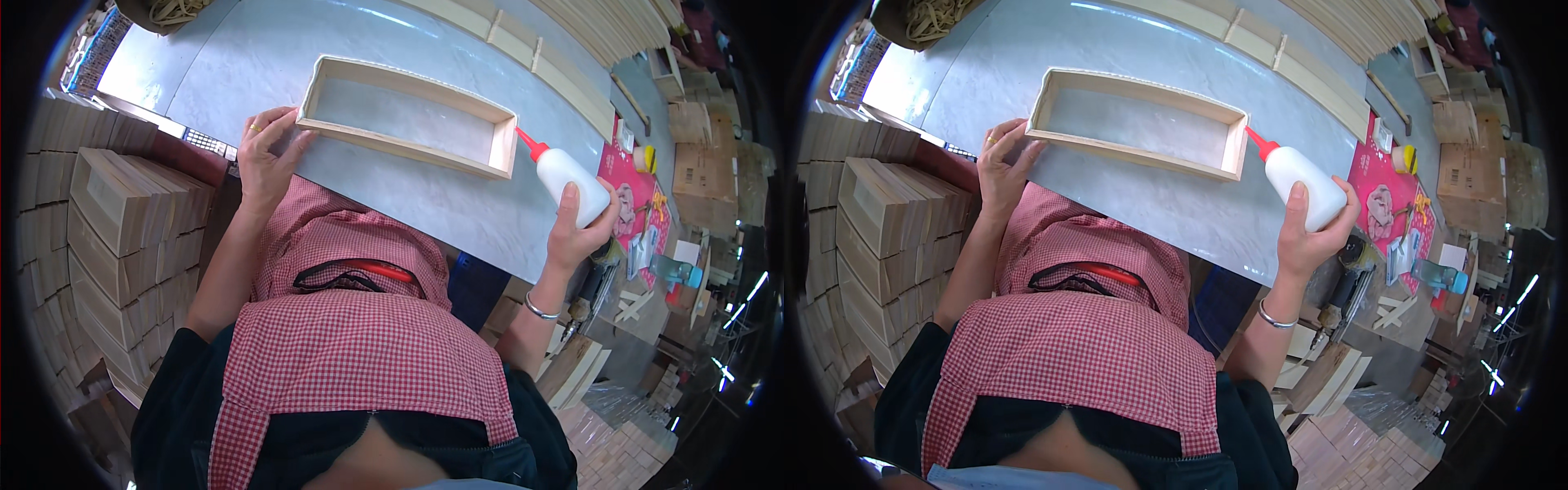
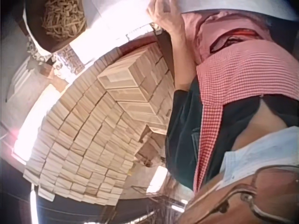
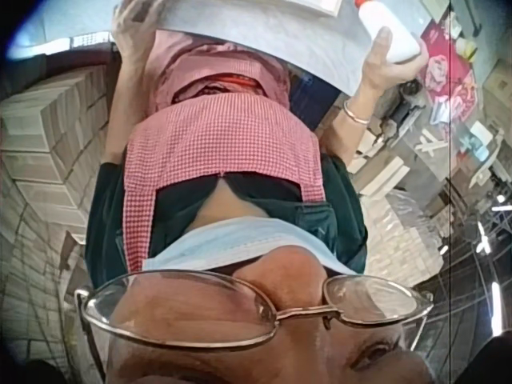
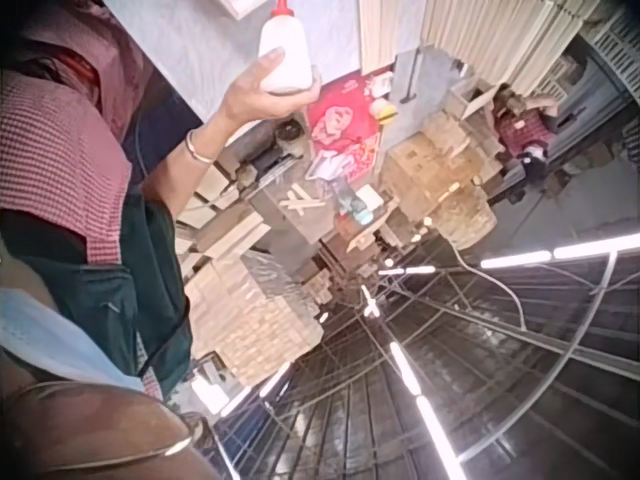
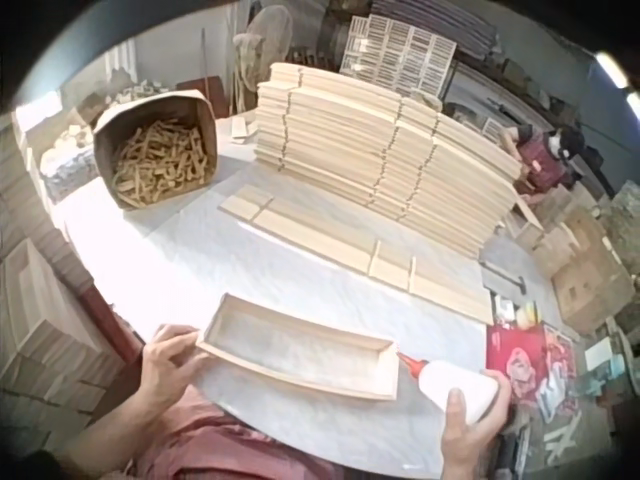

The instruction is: Assembling small wooden boxes using wood glue, a pneumatic nail gun, and marking measurements with a pencil.

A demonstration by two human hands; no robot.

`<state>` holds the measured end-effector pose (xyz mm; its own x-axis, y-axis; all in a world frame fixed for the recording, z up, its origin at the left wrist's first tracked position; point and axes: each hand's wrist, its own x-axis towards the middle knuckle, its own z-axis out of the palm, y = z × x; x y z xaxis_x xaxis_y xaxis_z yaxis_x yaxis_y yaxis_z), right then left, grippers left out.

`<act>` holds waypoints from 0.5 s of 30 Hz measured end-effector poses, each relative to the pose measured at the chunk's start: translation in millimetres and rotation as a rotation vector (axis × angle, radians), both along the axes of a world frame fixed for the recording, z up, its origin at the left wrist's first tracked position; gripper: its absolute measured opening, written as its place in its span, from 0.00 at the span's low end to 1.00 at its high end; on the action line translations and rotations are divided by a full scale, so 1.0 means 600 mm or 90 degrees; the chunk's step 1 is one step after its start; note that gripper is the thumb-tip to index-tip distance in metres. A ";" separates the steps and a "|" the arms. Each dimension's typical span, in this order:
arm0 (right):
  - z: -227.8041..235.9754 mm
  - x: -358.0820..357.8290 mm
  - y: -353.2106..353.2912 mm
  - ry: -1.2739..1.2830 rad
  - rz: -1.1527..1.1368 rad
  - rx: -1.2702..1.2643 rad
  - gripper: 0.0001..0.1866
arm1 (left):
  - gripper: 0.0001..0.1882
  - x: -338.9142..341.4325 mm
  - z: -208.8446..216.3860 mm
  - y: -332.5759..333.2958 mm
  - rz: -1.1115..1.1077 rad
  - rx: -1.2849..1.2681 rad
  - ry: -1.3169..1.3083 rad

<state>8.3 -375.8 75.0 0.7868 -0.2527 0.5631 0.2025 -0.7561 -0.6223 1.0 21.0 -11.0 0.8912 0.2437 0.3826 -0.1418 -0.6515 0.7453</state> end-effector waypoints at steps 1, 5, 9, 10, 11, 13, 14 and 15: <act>0.001 -0.007 -0.001 0.004 -0.002 -0.003 0.24 | 0.18 0.000 -0.001 -0.001 0.000 0.003 0.000; 0.004 -0.051 -0.007 0.017 -0.009 -0.016 0.24 | 0.18 0.003 0.002 0.000 -0.004 0.008 -0.002; 0.010 -0.091 -0.004 0.050 -0.031 0.016 0.26 | 0.18 0.002 -0.002 0.003 -0.003 0.014 -0.008; 0.012 -0.097 0.000 0.063 -0.040 0.036 0.26 | 0.18 0.002 -0.002 0.005 0.000 0.017 -0.011; 0.012 -0.099 0.006 0.076 -0.046 0.057 0.27 | 0.18 0.002 -0.002 0.008 0.004 0.023 -0.015; 0.013 -0.096 0.027 0.089 -0.025 0.125 0.27 | 0.18 0.001 -0.005 0.014 0.005 0.045 -0.020; 0.014 -0.094 0.045 0.102 -0.010 0.192 0.28 | 0.18 0.002 -0.002 0.012 0.017 0.055 -0.017; 0.013 -0.092 0.068 0.116 0.008 0.261 0.29 | 0.19 0.002 0.001 0.006 0.012 0.046 -0.010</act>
